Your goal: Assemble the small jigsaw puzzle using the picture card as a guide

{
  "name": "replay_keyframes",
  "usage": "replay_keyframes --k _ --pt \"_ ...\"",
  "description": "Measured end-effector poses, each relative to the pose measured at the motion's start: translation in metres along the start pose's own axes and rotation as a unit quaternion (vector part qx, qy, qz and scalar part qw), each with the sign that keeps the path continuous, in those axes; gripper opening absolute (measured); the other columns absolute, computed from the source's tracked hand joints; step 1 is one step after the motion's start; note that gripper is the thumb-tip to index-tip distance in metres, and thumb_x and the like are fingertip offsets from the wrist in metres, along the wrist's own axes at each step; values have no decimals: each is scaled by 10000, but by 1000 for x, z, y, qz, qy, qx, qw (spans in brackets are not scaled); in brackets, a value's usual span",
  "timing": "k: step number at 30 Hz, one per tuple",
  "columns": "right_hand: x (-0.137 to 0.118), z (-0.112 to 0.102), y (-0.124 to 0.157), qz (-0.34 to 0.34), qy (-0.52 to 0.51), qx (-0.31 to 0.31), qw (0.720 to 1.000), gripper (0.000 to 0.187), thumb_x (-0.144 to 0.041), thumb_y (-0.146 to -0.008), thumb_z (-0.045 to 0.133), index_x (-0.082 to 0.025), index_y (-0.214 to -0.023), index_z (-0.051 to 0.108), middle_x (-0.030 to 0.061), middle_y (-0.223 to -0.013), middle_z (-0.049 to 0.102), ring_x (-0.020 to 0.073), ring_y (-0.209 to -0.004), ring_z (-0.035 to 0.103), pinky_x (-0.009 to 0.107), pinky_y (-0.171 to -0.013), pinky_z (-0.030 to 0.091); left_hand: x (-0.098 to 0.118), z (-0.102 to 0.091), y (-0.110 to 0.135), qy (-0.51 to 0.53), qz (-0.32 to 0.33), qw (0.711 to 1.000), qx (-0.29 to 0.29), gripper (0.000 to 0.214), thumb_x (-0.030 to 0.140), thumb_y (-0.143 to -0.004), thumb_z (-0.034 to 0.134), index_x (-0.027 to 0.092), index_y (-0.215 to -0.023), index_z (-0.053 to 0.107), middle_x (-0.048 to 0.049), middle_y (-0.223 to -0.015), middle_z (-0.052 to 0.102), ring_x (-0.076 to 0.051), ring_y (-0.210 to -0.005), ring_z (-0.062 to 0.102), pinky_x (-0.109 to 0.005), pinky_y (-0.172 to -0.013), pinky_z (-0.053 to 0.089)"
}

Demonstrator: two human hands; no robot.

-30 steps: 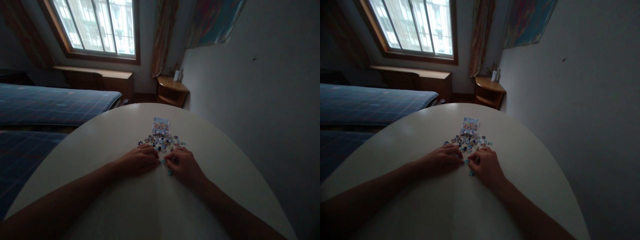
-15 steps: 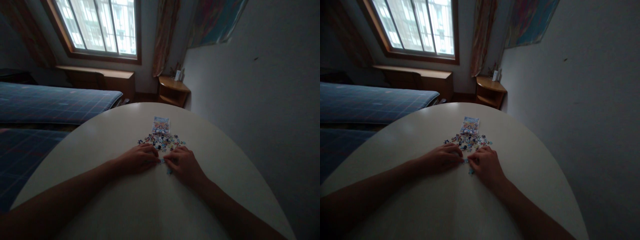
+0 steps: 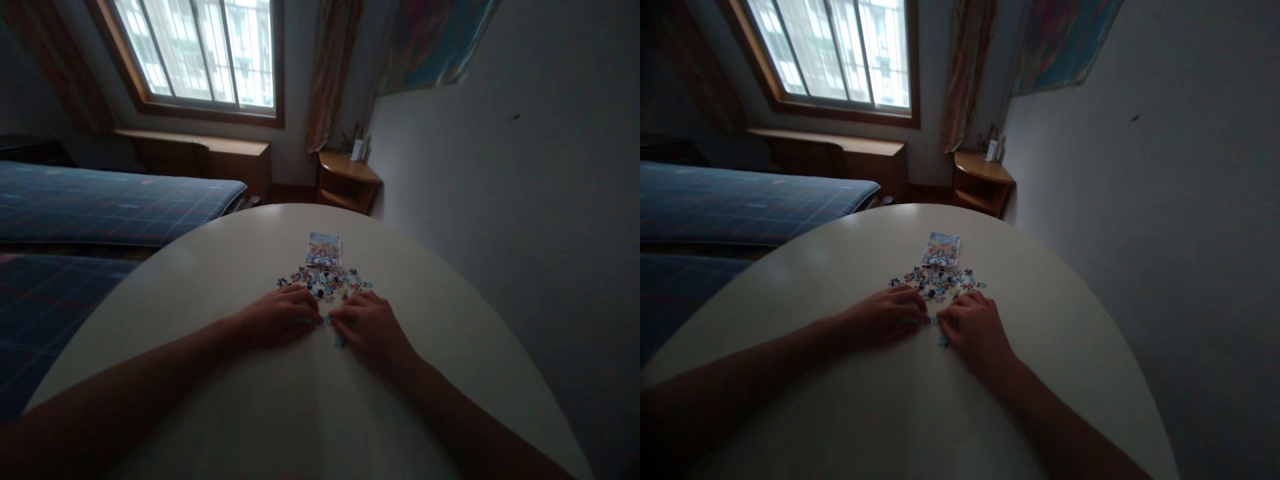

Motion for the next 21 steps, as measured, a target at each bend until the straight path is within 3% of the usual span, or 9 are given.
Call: replay_keyframes --k 5,8,11,16,21 --pt "2 -13 2 -15 -17 -19 1000 121 -251 -892 666 -251 -968 761 32 -916 737 225 -960 618 382 -872 437 1 0 -1 -15 8 1000 -4 236 247 -977 535 221 -1176 659 -88 -1113 647 -215 -1052 572 -382 -972 474" --pt "-1 -21 6 -37 -42 -40 998 74 -291 -835 736 -248 -894 744 24 -883 720 219 -955 614 365 -870 438 3 2 -1 -37 15 999 -21 328 249 -988 511 248 -1303 603 -101 -1166 625 -233 -1082 555 -404 -991 463" --pt "-4 -20 10 -54 -33 -72 995 162 -339 -759 810 -264 -884 742 30 -916 705 241 -990 602 384 -880 426 4 4 0 -52 12 998 -35 354 248 -981 513 284 -1323 599 -99 -1208 603 -252 -1099 545 -425 -997 455" --pt "0 -7 12 -16 -14 -135 991 96 -259 -775 780 -251 -862 741 55 -957 697 258 -999 601 383 -853 431 7 3 -1 -55 17 998 -38 327 253 -994 494 291 -1294 618 -85 -1263 601 -249 -1116 541 -425 -1006 443" --pt "6 -6 9 15 -1 -139 990 81 -251 -791 744 -219 -863 726 73 -964 699 276 -1015 600 409 -872 426 11 2 -2 -33 42 998 -43 321 207 -1012 446 237 -1292 601 -85 -1304 625 -239 -1169 542 -411 -1040 427"
Point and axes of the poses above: each hand's wrist, its own y-axis away from the middle knuckle, its own z-axis out of the palm, x = y × z, the point moved 9 cm from there along -y, towards the middle knuckle
